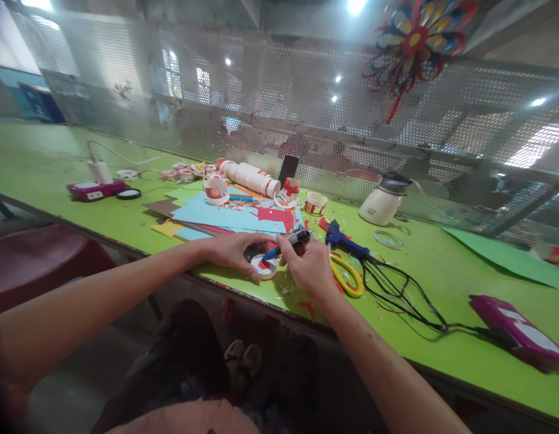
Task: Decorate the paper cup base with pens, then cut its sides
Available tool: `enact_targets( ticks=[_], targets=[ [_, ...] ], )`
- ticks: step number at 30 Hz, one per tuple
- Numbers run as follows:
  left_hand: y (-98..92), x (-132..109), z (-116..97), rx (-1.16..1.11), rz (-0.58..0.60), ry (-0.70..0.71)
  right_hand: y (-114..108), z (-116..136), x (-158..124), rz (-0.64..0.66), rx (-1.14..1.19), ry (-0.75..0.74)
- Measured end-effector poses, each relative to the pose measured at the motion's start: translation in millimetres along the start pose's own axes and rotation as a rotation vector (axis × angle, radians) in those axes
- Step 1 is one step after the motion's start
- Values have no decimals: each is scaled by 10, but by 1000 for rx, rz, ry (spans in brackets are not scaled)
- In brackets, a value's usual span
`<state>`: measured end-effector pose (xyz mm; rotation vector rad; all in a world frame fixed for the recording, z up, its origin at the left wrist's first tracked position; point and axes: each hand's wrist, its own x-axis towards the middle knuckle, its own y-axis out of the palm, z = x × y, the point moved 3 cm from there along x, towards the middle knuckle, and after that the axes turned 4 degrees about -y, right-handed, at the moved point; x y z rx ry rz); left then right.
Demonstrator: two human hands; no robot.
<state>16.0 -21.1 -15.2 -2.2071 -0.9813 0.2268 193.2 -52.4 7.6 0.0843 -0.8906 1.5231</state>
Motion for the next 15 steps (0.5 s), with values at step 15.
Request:
enact_targets(
  ticks=[15],
  targets=[
    [-4, 5, 34, 18, 2, -15, -57, 20, -11, -112, 120, 30]
  ],
)
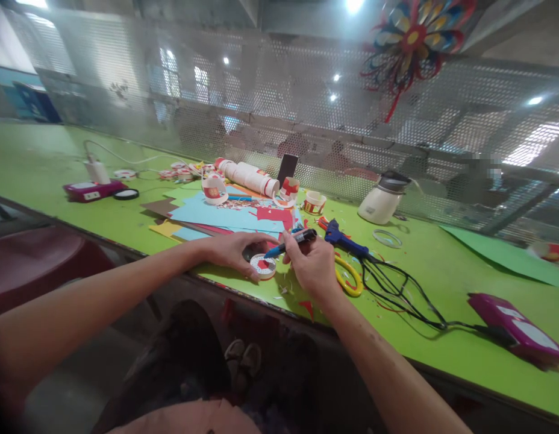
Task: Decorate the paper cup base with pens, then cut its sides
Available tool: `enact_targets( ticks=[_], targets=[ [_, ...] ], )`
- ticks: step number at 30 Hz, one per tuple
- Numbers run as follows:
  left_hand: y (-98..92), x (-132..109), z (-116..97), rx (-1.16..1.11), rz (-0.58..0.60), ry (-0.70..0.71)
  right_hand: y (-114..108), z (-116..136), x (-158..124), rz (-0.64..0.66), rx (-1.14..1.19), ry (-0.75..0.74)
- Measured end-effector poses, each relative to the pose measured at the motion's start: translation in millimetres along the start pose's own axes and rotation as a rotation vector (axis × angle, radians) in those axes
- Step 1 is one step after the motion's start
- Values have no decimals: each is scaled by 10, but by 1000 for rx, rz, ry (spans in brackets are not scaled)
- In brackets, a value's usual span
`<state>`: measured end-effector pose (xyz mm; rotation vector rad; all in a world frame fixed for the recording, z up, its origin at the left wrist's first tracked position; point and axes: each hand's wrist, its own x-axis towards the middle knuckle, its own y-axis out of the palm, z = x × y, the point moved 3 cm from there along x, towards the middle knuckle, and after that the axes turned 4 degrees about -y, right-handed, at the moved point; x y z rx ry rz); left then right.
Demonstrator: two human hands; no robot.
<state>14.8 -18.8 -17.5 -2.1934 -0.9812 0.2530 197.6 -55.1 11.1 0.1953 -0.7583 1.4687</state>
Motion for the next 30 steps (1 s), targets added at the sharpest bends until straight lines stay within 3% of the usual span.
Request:
enact_targets(
  ticks=[30],
  targets=[
    [-6, -1, -19, 4, 10, -9, 21, -96, 27, 99, -112, -1]
  ],
)
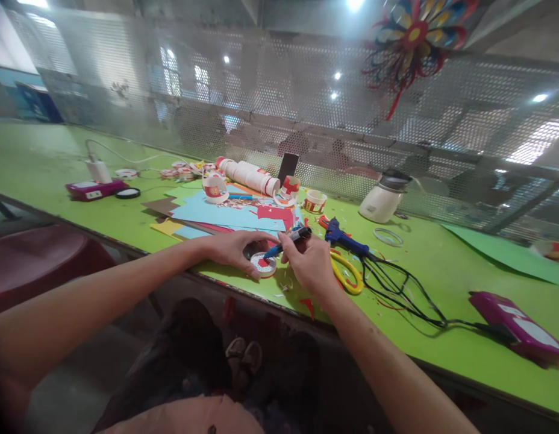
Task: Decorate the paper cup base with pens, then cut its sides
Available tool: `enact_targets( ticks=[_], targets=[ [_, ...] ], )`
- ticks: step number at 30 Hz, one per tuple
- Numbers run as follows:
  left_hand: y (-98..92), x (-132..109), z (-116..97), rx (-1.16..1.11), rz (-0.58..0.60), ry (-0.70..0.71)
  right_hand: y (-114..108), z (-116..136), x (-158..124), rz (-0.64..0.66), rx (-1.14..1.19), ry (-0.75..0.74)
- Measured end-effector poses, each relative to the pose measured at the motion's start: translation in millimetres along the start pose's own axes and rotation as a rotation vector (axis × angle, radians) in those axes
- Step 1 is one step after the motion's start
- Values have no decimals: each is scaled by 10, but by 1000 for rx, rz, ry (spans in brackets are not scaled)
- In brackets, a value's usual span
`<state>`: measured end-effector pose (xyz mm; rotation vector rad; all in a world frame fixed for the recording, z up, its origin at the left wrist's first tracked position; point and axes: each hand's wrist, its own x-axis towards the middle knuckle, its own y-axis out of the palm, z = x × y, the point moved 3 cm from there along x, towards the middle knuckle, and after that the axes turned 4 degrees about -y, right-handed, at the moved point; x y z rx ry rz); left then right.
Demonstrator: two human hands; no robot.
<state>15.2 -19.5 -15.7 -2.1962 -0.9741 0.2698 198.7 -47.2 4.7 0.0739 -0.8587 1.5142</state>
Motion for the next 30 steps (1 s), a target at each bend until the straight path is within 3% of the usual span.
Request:
enact_targets(
  ticks=[6, 12, 23, 30],
  targets=[
    [-12, -18, -26, 33, -1, -26, -9, 22, 3, -23, 43, 15],
    [-10, -11, 5, -29, 21, -74, -139, 76, 16, -362, 245, -1],
    [-8, -28, -49, -74, 6, -55, -133, 90, 11, -363, 264, -18],
    [0, -10, -11, -104, 39, -31, -347, 63, 67, -671, 280, -86]
  ],
)
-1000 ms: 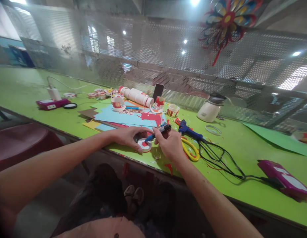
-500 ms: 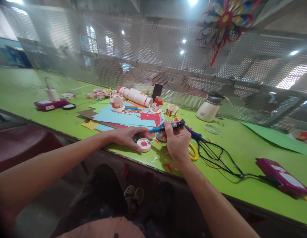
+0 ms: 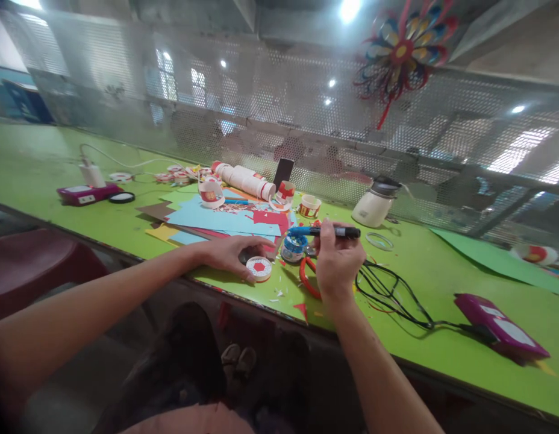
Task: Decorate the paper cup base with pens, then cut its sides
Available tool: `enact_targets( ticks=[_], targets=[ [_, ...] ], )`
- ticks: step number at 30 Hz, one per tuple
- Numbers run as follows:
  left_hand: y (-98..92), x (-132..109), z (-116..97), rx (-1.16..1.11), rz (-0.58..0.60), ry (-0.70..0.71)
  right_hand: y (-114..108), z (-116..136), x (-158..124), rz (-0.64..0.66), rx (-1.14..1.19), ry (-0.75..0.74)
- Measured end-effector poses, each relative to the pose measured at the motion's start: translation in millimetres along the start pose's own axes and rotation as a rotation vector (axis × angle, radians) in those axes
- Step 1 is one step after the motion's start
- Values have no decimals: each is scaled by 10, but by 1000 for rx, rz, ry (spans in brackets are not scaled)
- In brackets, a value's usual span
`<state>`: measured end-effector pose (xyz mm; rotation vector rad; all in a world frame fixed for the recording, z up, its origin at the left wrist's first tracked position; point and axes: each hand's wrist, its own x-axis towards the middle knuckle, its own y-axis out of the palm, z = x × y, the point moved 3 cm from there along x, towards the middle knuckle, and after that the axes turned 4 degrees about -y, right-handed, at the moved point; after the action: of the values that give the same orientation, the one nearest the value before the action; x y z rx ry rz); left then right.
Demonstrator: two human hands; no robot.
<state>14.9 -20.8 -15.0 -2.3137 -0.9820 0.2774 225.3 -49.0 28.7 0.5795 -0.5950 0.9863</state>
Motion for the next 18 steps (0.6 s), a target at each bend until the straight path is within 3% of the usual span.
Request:
enact_targets(
  ticks=[3, 9, 12, 18],
  targets=[
    [4, 4, 28, -17, -16, 16, -63, -51, 77, -95, -127, -23],
    [9, 7, 68, -29, -29, 56, -88, -148, 133, -3, -343, -43],
    [8, 10, 63, -43, -24, 60, -69, -222, 139, 78, -433, -49],
    [2, 18, 45, -8, -21, 77, 31, -466, 134, 373, -537, -16]
  ],
)
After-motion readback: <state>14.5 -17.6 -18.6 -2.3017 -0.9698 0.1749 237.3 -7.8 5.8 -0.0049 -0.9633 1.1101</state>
